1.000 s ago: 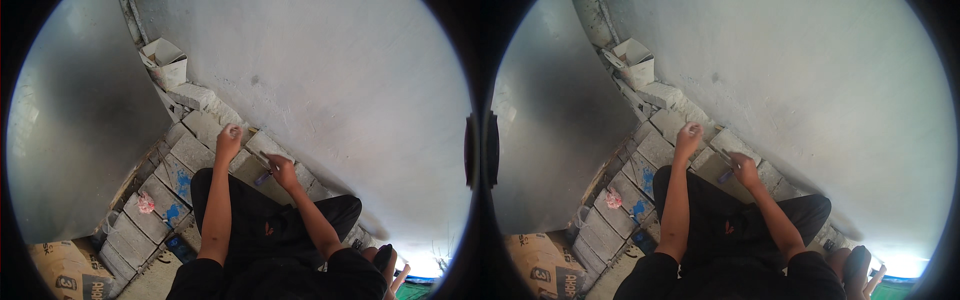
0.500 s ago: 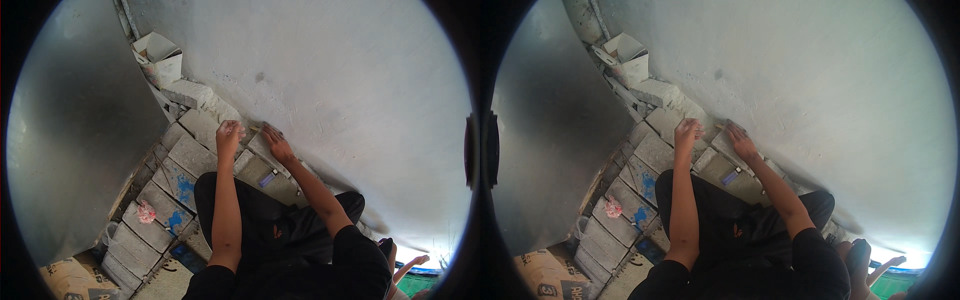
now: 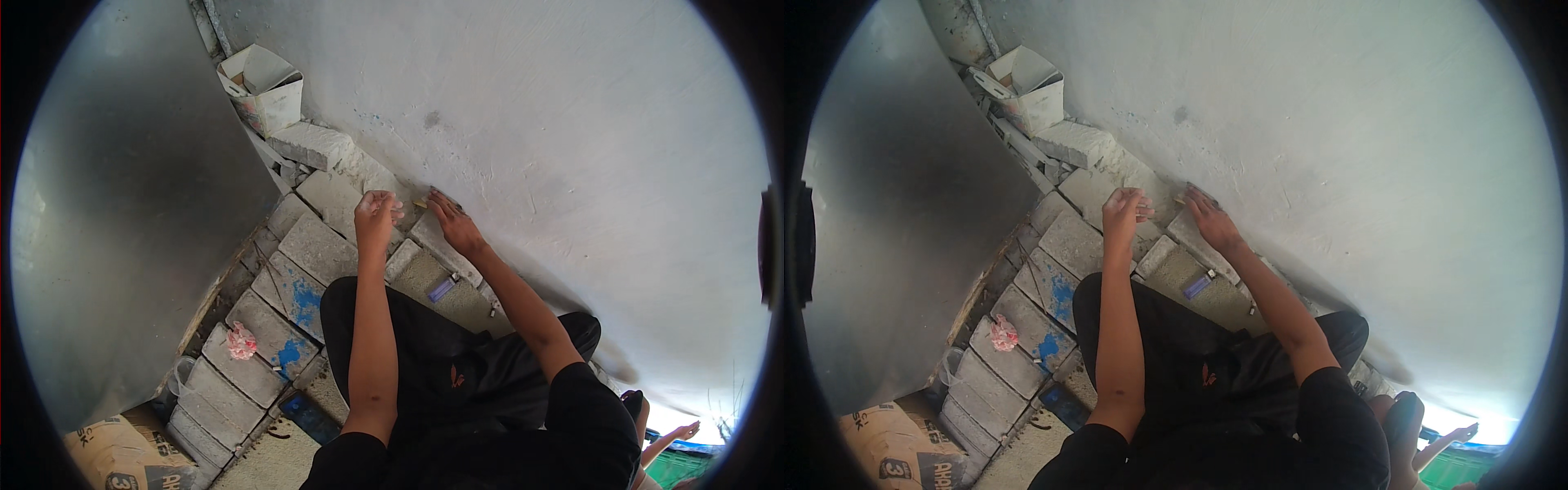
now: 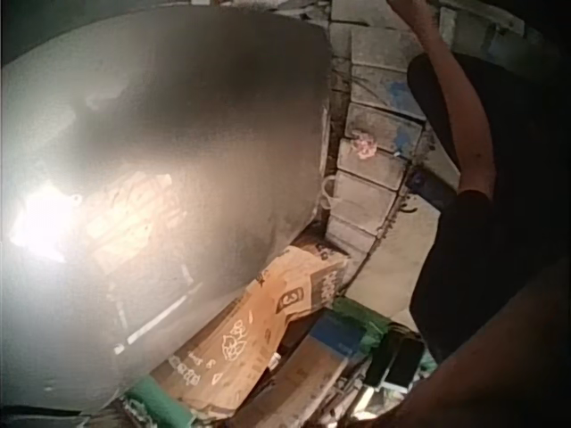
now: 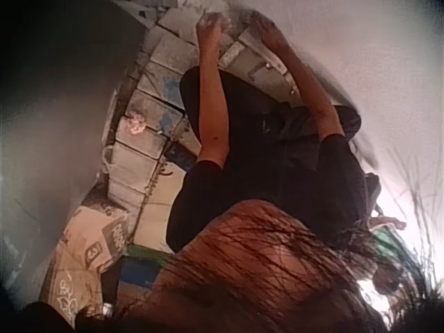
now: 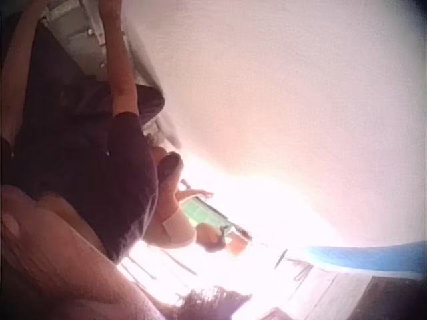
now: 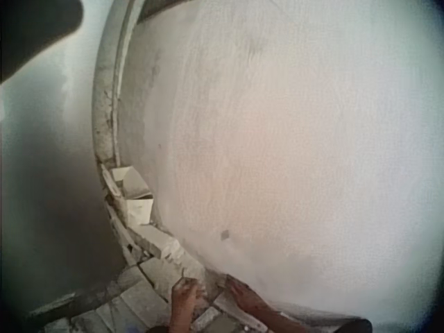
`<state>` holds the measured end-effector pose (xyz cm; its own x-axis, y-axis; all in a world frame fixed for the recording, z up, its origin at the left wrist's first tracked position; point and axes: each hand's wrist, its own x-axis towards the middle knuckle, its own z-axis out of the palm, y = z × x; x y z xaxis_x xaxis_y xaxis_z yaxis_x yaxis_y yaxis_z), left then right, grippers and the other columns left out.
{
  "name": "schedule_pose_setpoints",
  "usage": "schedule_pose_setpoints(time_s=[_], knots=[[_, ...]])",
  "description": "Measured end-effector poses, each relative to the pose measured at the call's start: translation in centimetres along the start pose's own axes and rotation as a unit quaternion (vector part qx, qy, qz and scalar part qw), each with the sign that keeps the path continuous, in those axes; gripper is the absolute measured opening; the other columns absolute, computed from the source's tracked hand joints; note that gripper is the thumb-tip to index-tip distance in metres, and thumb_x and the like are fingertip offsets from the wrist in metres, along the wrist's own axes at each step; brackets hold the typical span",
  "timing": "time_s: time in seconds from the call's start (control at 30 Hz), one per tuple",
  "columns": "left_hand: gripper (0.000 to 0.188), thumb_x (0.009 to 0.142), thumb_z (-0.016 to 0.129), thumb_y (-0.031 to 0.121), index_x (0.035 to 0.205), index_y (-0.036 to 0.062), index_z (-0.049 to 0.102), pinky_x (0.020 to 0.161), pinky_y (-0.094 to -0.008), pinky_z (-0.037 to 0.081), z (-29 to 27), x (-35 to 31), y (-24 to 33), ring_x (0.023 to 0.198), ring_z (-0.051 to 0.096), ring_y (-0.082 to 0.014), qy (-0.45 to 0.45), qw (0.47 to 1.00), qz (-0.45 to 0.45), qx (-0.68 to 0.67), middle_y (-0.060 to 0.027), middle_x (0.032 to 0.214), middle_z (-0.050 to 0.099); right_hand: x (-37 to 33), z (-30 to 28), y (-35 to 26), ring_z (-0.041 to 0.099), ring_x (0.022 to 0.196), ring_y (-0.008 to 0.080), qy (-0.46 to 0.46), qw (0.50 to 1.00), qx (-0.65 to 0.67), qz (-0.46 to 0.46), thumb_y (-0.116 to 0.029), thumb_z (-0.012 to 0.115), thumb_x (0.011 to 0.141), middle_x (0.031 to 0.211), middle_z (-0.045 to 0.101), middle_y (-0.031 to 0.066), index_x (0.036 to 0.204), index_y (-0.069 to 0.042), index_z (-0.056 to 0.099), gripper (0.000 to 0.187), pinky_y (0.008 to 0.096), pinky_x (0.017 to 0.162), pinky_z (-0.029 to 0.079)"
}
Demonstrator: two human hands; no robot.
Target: The person is using a scraper or piece of sandpaper to smooth out a white wall.
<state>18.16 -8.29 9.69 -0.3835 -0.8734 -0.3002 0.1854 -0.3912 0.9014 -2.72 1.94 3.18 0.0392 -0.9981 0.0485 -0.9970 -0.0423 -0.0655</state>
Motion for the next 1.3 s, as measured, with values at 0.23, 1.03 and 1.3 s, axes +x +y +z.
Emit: schedule_pose_setpoints(time_s=[0.23,1.03,1.3], knots=[[0.019,0.094,0.058,0.021,0.101,0.0029,0.059,0.067,-0.0275,0.048,-0.3,-0.4,0.4,0.074,0.067,-0.0162,0.006,1.0,-0.001,0.017,-0.0079,0.087,0.068,-4.7,-2.2,-0.4,0.033,0.143,0.0286,0.032,0.998,0.044,0.031,0.011,0.041,0.083,0.152,0.037,0.0151,0.139,-0.002,0.041,0.058,0.0396,0.114,0.035],[0.017,0.094,0.059,0.019,0.099,0.0036,0.061,0.065,-0.0268,0.049,0.5,0.2,-0.5,0.071,0.067,-0.0156,0.002,1.0,0.002,0.017,-0.0077,0.084,0.068,2.5,1.5,0.1,0.047,0.132,0.029,-0.008,1.0,0.025,0.004,-0.005,0.044,0.091,0.156,0.03,0.0093,0.14,-0.008,0.04,0.049,0.041,0.1,0.049],[0.016,0.095,0.059,0.019,0.097,0.0027,0.059,0.061,-0.0277,0.048,0.2,0.2,-0.7,0.066,0.065,-0.0141,0.005,1.0,0.0,0.021,-0.0083,0.084,0.069,-1.9,-0.1,1.0,0.048,0.132,0.0304,-0.006,1.0,0.017,0.005,-0.001,0.046,0.087,0.155,0.031,0.0132,0.137,-0.002,0.041,0.049,0.0418,0.102,0.048]])
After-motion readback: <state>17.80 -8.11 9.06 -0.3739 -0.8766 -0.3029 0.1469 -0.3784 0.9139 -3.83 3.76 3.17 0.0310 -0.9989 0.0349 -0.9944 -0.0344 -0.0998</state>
